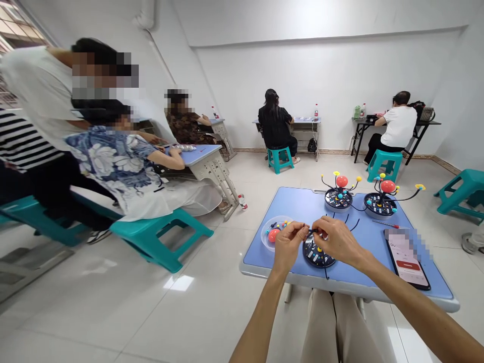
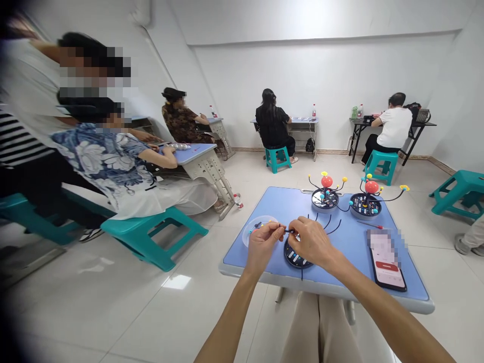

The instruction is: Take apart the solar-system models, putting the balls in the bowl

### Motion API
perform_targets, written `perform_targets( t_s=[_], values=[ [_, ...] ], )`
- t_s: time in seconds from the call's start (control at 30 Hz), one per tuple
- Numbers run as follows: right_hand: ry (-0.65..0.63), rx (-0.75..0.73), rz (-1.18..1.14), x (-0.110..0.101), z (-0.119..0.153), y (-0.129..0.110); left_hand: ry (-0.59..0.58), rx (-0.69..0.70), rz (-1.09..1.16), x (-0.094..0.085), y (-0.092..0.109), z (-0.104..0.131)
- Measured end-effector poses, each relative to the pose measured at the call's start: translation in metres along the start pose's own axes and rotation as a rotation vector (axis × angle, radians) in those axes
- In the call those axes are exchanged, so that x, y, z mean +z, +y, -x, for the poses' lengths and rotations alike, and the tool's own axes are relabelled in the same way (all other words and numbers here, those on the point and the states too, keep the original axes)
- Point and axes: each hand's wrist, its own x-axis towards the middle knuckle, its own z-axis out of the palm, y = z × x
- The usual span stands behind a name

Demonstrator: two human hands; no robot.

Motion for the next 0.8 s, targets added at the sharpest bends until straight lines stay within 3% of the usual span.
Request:
perform_targets(
  t_s=[0.13, 0.23, 0.3, 0.37, 0.4, 0.43, 0.53, 0.63, 0.8],
  values=[
    [0.015, -0.017, -0.031, 0.009, -0.007, -0.022, 0.121, 0.046, -0.085, 0.0, 0.01, 0.007],
    [-0.002, -0.053, 0.056, 0.01, -0.006, -0.036, 0.214, 0.016, -0.129, -0.014, 0.02, 0.009],
    [0.004, -0.045, 0.155, 0.005, -0.001, -0.039, 0.394, 0.039, -0.103, -0.037, 0.029, 0.005],
    [0.009, -0.002, 0.213, -0.003, 0.004, -0.037, 0.669, 0.117, -0.02, -0.069, 0.038, -0.001],
    [0.0, 0.018, 0.209, -0.007, 0.004, -0.034, 0.761, 0.166, -0.016, -0.084, 0.04, -0.004],
    [-0.02, 0.03, 0.188, -0.009, 0.002, -0.032, 0.781, 0.181, -0.06, -0.098, 0.04, -0.006],
    [-0.113, 0.04, 0.143, -0.007, -0.021, -0.028, 0.539, 0.059, -0.307, -0.116, 0.028, -0.007],
    [-0.261, 0.064, 0.238, 0.013, -0.057, -0.032, 0.333, -0.029, -0.534, -0.108, 0.002, -0.006],
    [-0.498, 0.071, 0.422, 0.058, -0.099, -0.039, 0.155, -0.029, -0.993, -0.088, -0.022, -0.013]
  ],
)
